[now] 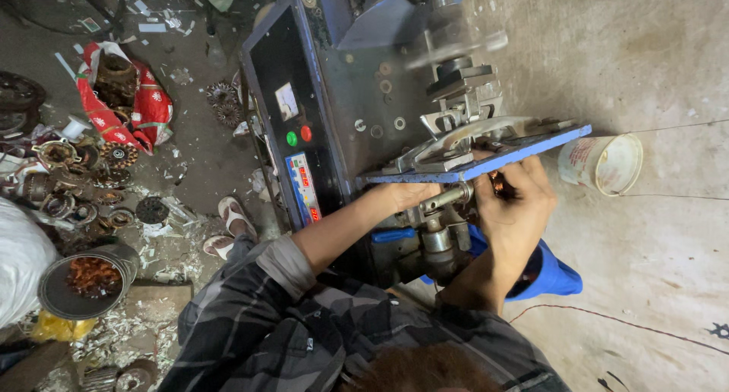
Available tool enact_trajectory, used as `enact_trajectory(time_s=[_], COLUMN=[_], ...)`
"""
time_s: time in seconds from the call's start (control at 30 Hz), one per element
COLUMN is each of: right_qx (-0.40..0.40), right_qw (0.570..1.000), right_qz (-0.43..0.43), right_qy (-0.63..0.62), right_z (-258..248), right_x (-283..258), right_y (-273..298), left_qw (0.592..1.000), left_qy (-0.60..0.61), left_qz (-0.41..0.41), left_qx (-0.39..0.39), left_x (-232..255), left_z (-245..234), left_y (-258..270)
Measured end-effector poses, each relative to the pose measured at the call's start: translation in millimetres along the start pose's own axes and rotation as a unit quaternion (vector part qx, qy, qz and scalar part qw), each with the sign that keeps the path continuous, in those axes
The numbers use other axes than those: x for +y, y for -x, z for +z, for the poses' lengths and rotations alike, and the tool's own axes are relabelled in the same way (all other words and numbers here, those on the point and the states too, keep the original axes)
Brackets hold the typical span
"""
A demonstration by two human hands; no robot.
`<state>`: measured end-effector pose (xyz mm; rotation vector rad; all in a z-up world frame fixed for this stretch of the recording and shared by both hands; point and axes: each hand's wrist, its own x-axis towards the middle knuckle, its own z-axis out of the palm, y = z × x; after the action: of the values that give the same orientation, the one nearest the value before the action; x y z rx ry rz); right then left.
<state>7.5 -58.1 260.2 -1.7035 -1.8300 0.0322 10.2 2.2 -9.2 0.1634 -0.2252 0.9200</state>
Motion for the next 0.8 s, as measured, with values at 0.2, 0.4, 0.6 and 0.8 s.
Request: enact_trajectory(time_s=[0.2,0.4,0.6,0.8], right_qx=[0.000,0.001,-0.001,0.000], right_qw=[1.000,1.000,1.000,1.000], right_qz=[0.013,0.009,0.027,0.007], right_qy=[0.001,-0.002,0.009,0.012], right_z=[1.7,2.2,1.6,1.2], right_x=[2.3,3.8,3.5,1.4], right_y=[0.4,0.8,0.4,0.2], left_qw=[0.997,0.994,0.997,0.992], left_qy=[0.056,0.071,0.082,0.127], left_qz=[-0.040,0.028,-0.002,0.011], left_qx=[0.017,-0.077,-0.011,0.005], left_x=[3.2,0.5,-12.8,-15.1], left_z=[2.7,0.7,-16.0,-17.5], left_y=[4.1,6.4,-10.0,-8.1])
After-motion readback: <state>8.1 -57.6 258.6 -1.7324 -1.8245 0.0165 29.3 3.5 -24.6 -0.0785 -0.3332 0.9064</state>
